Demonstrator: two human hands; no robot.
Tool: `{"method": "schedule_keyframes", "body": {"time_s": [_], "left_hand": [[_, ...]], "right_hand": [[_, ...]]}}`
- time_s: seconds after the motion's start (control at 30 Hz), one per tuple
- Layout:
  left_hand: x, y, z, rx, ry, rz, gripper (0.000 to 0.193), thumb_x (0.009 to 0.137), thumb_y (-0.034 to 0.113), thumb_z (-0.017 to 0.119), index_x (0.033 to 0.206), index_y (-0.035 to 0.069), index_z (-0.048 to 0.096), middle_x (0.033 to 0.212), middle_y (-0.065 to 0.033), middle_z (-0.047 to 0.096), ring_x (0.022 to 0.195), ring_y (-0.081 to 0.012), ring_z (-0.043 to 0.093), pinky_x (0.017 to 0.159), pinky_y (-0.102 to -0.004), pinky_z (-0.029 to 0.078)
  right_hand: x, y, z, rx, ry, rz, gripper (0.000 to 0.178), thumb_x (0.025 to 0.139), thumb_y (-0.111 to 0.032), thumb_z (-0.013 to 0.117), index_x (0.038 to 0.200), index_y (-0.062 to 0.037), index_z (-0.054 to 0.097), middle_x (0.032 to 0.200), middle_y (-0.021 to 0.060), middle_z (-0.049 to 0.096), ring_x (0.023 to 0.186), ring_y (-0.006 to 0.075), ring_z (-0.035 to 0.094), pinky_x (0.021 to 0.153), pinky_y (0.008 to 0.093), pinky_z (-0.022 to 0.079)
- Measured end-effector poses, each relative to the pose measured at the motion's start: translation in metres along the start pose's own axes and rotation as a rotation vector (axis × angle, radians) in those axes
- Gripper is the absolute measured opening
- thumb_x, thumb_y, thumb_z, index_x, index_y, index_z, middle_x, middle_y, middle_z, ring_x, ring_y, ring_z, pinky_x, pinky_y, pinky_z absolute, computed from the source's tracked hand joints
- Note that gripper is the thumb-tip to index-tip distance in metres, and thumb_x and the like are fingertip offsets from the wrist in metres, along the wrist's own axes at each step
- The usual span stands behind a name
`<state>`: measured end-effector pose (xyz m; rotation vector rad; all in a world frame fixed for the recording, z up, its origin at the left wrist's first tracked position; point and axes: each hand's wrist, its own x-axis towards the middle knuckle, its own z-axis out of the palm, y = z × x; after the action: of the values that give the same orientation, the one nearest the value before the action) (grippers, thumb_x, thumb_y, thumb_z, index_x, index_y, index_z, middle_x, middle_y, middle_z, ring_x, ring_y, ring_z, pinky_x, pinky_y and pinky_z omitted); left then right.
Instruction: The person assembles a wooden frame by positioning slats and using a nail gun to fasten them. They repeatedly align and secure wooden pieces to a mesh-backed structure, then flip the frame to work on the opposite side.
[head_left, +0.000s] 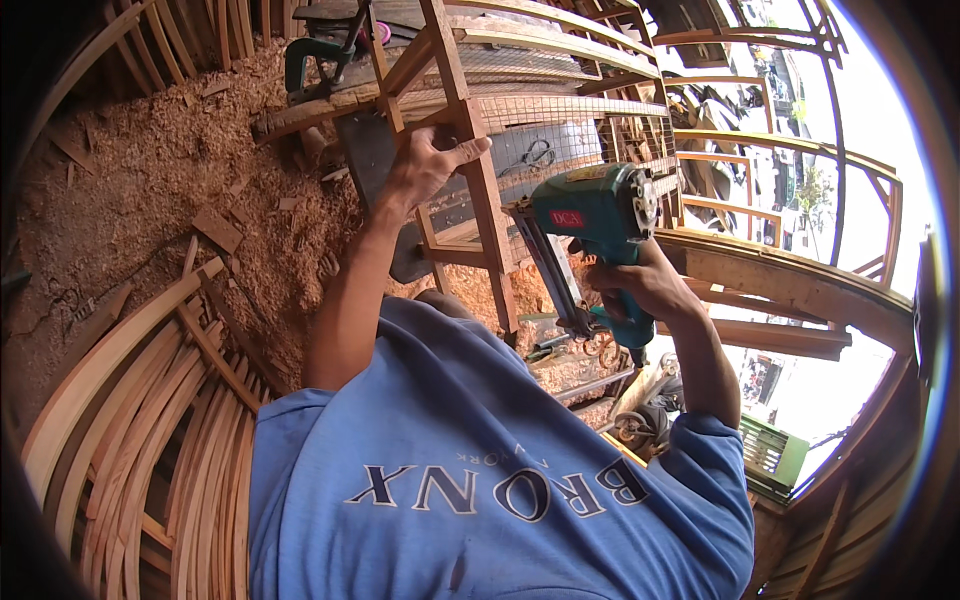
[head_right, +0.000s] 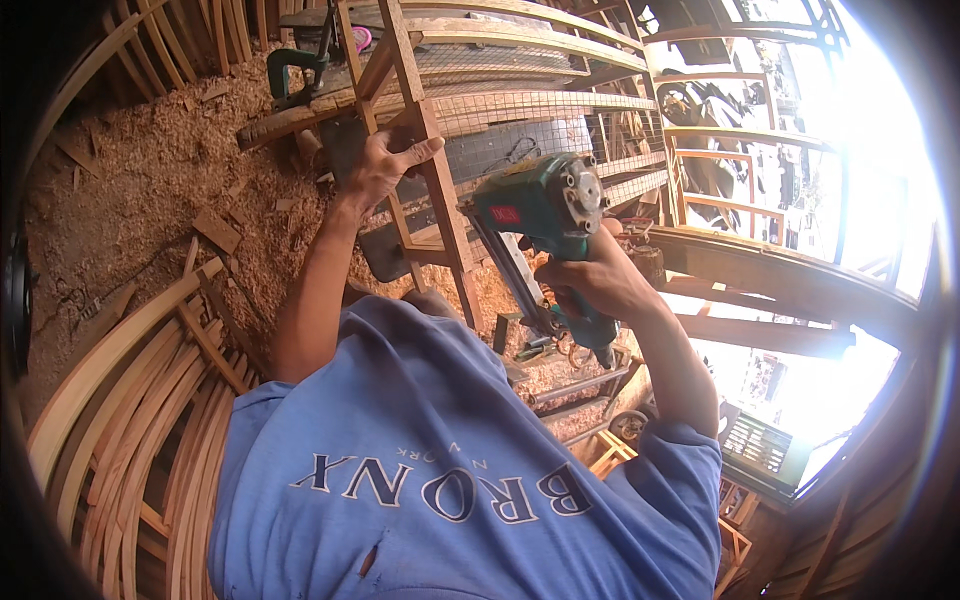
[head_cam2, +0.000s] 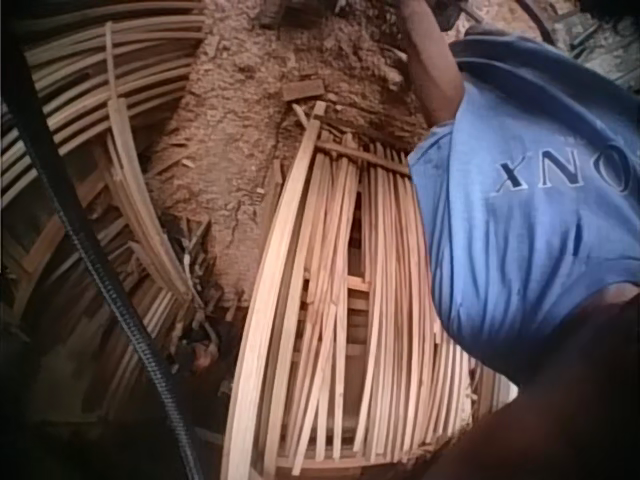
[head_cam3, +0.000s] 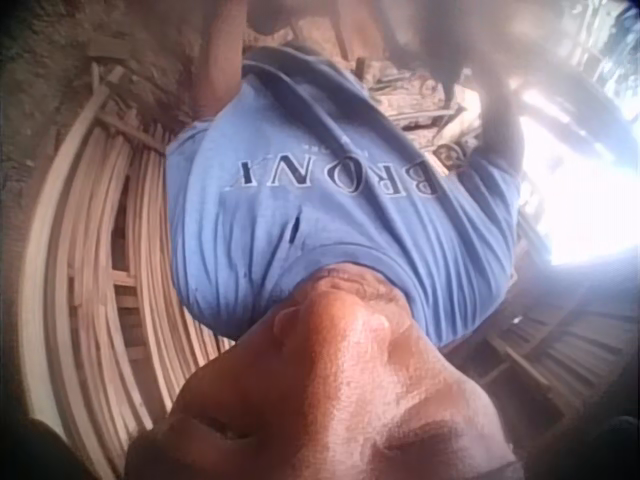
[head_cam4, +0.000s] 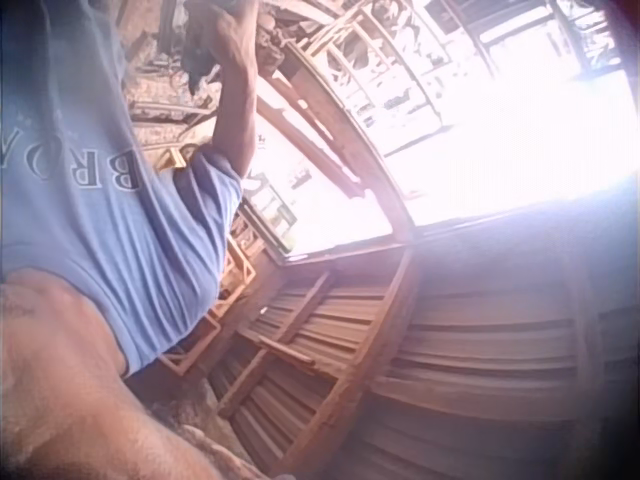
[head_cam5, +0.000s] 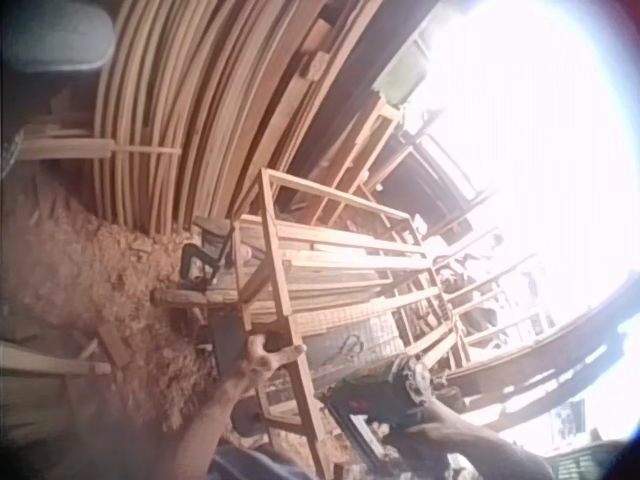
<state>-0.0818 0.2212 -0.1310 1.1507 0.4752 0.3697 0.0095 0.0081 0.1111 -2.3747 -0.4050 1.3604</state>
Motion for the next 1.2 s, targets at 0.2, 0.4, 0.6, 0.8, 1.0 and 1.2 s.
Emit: {"method": "schedule_keyframes", "body": {"time_s": [0.2, 0.4, 0.6, 0.8, 1.0, 1.2], "left_hand": [[0.001, 0.010, -0.008, 0.216, -0.002, -0.021, 0.053, 0.080, 0.041, 0.085, 0.112, 0.000, 0.072, 0.102, -0.0095, 0.075, 0.088, -0.0170, 0.070, 0.083, -0.0297, 0.056], [-0.001, 0.023, -0.006, 0.281, 0.064, -0.082, 0.052, 0.079, 0.041, 0.086, 0.105, -0.002, 0.072, 0.096, -0.0120, 0.075, 0.084, -0.0182, 0.071, 0.079, -0.0316, 0.057], [0.000, 0.027, -0.008, 0.235, 0.054, -0.054, 0.051, 0.077, 0.037, 0.088, 0.105, -0.002, 0.071, 0.095, -0.0124, 0.075, 0.084, -0.0195, 0.072, 0.078, -0.0301, 0.058], [0.005, 0.017, -0.009, 0.318, 0.053, -0.058, 0.051, 0.078, 0.038, 0.088, 0.104, -0.003, 0.072, 0.095, -0.0116, 0.075, 0.084, -0.0190, 0.073, 0.077, -0.0308, 0.058], [0.003, 0.012, -0.013, 0.253, 0.036, -0.111, 0.065, 0.080, 0.062, 0.078, 0.109, 0.005, 0.074, 0.095, -0.0123, 0.076, 0.087, -0.0239, 0.073, 0.082, -0.0358, 0.056], [0.007, 0.031, -0.022, 0.403, 0.264, -0.040, 0.066, 0.080, 0.065, 0.077, 0.093, 0.001, 0.070, 0.077, -0.0105, 0.072, 0.071, -0.0231, 0.071, 0.069, -0.0384, 0.056]], "right_hand": [[0.005, -0.003, 0.003, 0.005, -0.034, 0.034, 0.041, 0.085, -0.003, 0.071, 0.122, -0.0004, 0.055, 0.072, 0.0036, 0.062, 0.054, 0.0118, 0.059, 0.049, 0.0289, 0.046], [-0.001, -0.006, 0.006, -0.015, -0.041, 0.040, 0.038, 0.084, -0.003, 0.072, 0.119, -0.0003, 0.057, 0.071, 0.0033, 0.061, 0.054, 0.0115, 0.059, 0.048, 0.0295, 0.046], [0.000, -0.003, 0.005, -0.022, -0.019, 0.037, 0.037, 0.084, -0.003, 0.072, 0.118, -0.0002, 0.057, 0.069, 0.0029, 0.061, 0.053, 0.0116, 0.059, 0.048, 0.0290, 0.046], [0.000, -0.010, -0.003, -0.036, 0.038, -0.049, 0.037, 0.083, -0.001, 0.072, 0.117, 0.0008, 0.058, 0.067, 0.0030, 0.061, 0.052, 0.0126, 0.059, 0.048, 0.0300, 0.047], [0.023, -0.029, -0.010, -0.033, -0.011, -0.014, 0.035, 0.084, -0.005, 0.070, 0.117, 0.0008, 0.059, 0.067, 0.0042, 0.062, 0.051, 0.0122, 0.059, 0.049, 0.0291, 0.046], [0.034, -0.039, -0.007, -0.048, 0.030, -0.079, 0.032, 0.088, -0.003, 0.067, 0.119, 0.0007, 0.065, 0.062, 0.0018, 0.059, 0.048, 0.0101, 0.058, 0.044, 0.0273, 0.044]]}}
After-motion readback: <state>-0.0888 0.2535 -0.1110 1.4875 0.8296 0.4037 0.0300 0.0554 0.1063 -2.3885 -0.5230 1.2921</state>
